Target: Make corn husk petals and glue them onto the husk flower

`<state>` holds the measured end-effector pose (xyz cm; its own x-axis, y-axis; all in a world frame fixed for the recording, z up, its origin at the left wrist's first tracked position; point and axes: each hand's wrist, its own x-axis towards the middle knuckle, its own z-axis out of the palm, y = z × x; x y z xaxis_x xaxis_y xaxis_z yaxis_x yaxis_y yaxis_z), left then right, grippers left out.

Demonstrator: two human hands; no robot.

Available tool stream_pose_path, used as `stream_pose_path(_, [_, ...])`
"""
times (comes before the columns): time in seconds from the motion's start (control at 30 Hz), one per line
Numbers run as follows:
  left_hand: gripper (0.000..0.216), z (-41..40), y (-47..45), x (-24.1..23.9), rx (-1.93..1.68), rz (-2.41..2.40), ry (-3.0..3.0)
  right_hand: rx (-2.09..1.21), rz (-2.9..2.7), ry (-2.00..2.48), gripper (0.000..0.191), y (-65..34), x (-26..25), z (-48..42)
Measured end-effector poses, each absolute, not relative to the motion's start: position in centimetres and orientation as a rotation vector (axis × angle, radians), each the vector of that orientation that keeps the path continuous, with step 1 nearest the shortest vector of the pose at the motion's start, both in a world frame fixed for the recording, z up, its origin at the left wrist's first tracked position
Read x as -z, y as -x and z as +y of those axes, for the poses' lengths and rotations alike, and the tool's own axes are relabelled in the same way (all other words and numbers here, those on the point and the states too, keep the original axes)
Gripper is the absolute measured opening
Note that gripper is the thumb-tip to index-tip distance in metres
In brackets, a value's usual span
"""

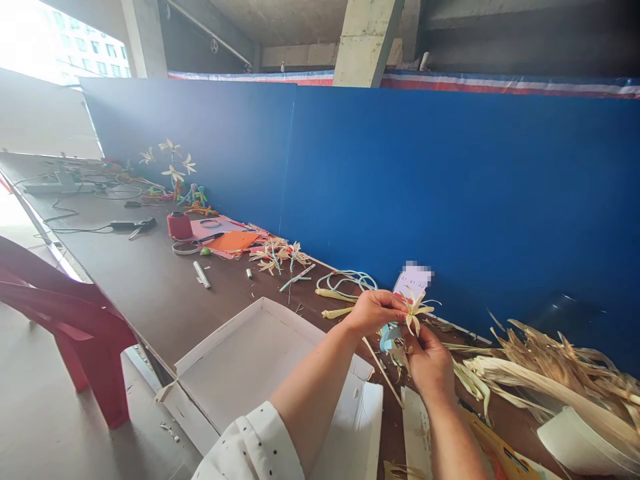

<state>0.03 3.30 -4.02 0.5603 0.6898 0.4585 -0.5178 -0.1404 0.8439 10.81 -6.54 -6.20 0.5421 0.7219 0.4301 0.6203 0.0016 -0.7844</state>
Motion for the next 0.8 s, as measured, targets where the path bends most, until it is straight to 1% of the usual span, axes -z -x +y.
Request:
stream_pose_path(0.2, [0.036,3.3,-0.1,4.1,-1.078,0.188,-1.357,-0.162,-1.129,1.628,0.053,-10.5,5.8,-6.8])
stream_pose_path(0.33, [0.036,3.3,0.0,4.1,-1.082,0.207,-1.375,-0.198,-1.044,1.559,0.055,-9.9,5.4,-6.8])
stream_pose_path(0.53, [0.038,3.4,-0.2,4.4,-1.059,0.221,-1.37,-0.184,-0.865,1.285,0.04,-9.5,4.9,-7.1])
stream_pose_path(0.67, [0.038,3.4,-0.3,4.6,-1.051,0.204,-1.412,-0.365,-0.744,1.283,0.039,-9.2,4.0,-7.3])
stream_pose_path(0.8, [0.039,3.4,-0.3,4.7,-1.027,0.168,-1.494,-0.614,-0.626,1.094,0.036,-9.1,3.1,-7.1])
